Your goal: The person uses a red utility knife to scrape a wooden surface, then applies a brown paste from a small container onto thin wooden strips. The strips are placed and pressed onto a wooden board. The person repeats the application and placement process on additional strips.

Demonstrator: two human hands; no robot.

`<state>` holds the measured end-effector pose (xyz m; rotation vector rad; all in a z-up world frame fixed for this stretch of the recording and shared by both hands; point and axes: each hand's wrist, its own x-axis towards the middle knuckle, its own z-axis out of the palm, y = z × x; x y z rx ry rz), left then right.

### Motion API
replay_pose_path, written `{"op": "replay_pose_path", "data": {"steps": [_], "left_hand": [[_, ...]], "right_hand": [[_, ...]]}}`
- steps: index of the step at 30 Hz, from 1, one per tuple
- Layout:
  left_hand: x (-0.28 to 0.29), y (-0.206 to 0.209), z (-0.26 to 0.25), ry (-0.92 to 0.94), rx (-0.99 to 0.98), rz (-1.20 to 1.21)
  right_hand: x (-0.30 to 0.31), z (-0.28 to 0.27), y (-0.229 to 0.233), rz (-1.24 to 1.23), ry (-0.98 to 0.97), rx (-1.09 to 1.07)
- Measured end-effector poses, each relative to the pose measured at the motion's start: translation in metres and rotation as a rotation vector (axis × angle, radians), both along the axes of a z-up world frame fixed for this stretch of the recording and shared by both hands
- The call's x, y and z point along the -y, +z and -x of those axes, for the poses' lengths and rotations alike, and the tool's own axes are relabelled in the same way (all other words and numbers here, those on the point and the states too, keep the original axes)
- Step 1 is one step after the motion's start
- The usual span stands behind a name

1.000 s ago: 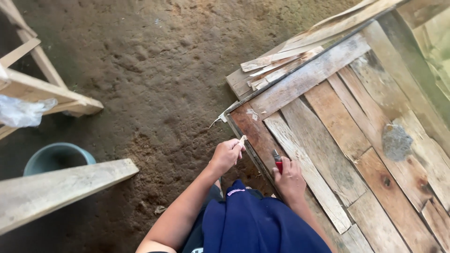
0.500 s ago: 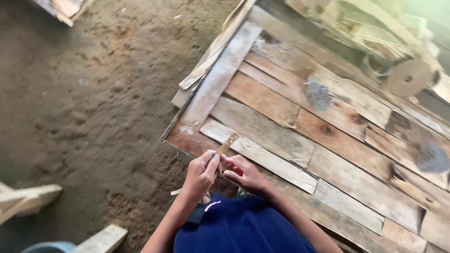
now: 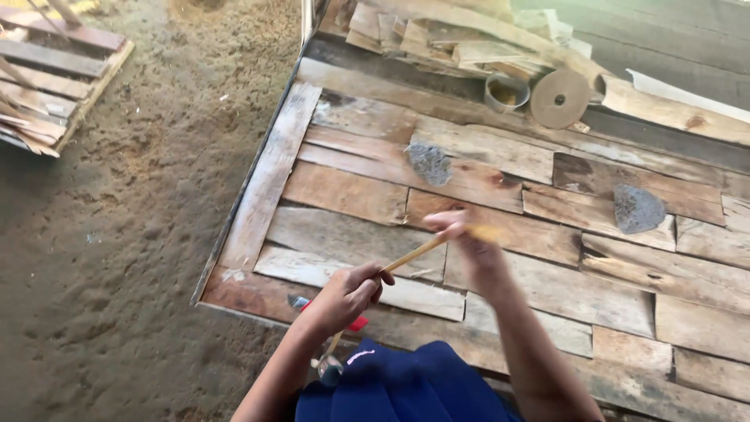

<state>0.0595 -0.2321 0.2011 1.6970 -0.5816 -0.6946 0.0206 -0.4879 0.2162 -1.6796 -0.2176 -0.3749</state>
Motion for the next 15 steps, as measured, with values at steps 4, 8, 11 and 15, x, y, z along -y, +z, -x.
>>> {"op": "replay_pose_path", "data": {"steps": [4, 8, 11, 15], "left_hand": [[0.044, 0.036, -0.011, -0.103, -0.066, -0.037], [0.109, 0.036, -0.025, -0.197, -0.357, -0.024], [0.165, 0.02, -0.048, -0.213, -0.419, 0.106], [0.248, -0.006, -0.087, -0.068, -0.354, 0.22]], "right_hand": [[0.104, -0.021, 0.036, 0.074, -0.382, -0.257], [0.193, -0.072, -0.02, -0.102, -0.685, -0.239], [0.23, -0.11, -0.071, -0.104, -0.671, -0.427], [0.258, -0.163, -0.103, 0.075, -0.672, -0.608]]}}
